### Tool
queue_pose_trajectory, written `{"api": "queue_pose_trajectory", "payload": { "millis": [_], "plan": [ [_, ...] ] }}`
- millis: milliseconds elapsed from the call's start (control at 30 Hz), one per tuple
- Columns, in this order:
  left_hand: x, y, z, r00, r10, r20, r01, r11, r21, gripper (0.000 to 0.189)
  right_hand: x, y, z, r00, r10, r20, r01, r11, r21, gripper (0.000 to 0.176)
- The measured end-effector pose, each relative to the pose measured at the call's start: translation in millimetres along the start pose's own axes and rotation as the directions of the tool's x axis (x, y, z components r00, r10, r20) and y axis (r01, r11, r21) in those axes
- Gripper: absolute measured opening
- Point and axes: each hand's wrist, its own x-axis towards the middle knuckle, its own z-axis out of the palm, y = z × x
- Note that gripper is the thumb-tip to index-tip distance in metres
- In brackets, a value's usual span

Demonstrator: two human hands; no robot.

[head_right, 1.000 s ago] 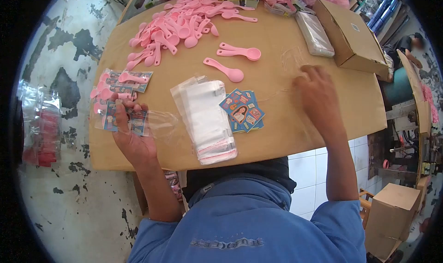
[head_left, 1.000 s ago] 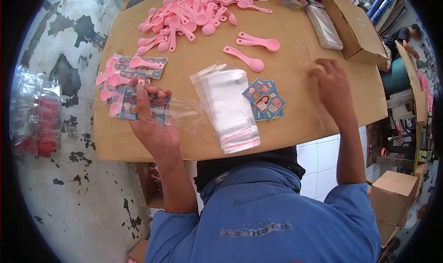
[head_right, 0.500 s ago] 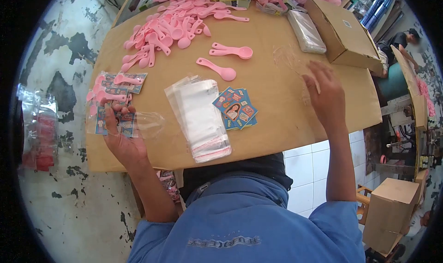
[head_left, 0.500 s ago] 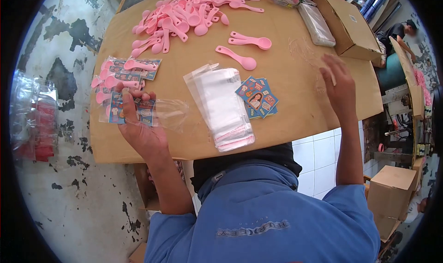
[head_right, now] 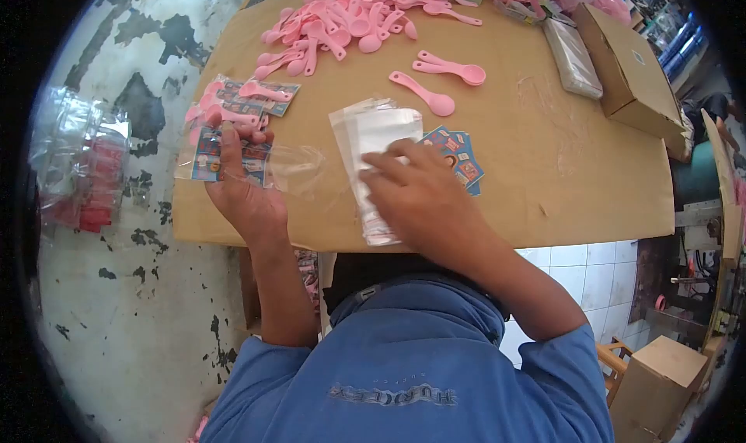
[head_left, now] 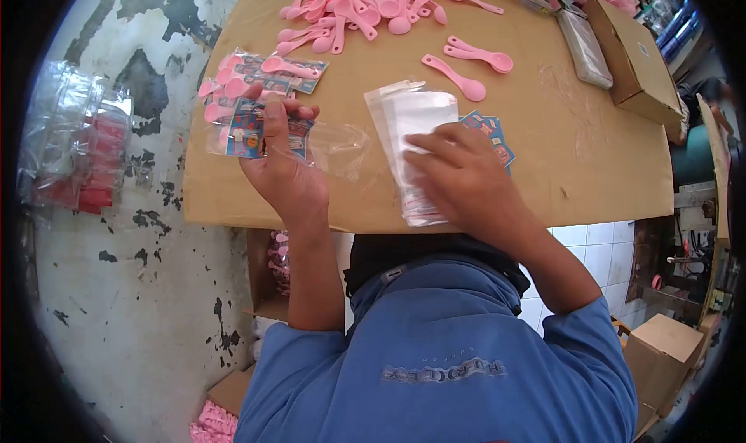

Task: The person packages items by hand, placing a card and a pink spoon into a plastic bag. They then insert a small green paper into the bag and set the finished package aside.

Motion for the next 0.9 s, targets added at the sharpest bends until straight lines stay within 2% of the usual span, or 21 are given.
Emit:
{"api": "queue_pose_trajectory", "payload": {
  "millis": [67, 167, 267, 367, 467, 567, 667, 900],
  "plan": [
    [3, 5, -5, 0.999, 0.048, -0.006, -0.048, 0.997, 0.064, 0.036, 12, -14, 10, 0.994, -0.091, 0.065, 0.086, 0.994, 0.066, 0.031],
    [4, 11, -13, 0.999, 0.048, -0.024, -0.047, 0.997, 0.064, 0.037, 19, -20, 14, 0.976, -0.180, 0.121, 0.183, 0.983, -0.010, 0.030],
    [2, 11, -17, 0.999, 0.017, -0.036, -0.014, 0.996, 0.089, 0.037, 23, -19, 16, 0.957, -0.205, 0.204, 0.225, 0.971, -0.083, 0.025],
    [-2, 7, -11, 0.998, -0.021, -0.064, 0.023, 0.999, 0.035, 0.036, 35, -20, 12, 0.929, -0.221, 0.296, 0.273, 0.951, -0.147, 0.016],
    [-2, 9, -11, 0.998, -0.028, -0.058, 0.028, 1.000, 0.009, 0.036, 44, -17, 12, 0.899, -0.198, 0.391, 0.254, 0.962, -0.098, 0.019],
    [2, 12, -14, 0.996, -0.051, -0.071, 0.048, 0.998, -0.034, 0.036, 47, -5, 26, 0.931, -0.270, 0.247, 0.290, 0.956, -0.048, 0.007],
    [4, 12, -17, 0.996, -0.052, -0.075, 0.049, 0.998, -0.031, 0.035, 50, 3, 38, 0.937, -0.268, 0.224, 0.281, 0.959, -0.025, 0.008],
    [4, 8, -20, 0.992, -0.072, -0.101, 0.065, 0.996, -0.067, 0.032, 50, 8, 8, 0.869, -0.258, 0.422, 0.221, 0.966, 0.135, 0.013]
  ]
}}
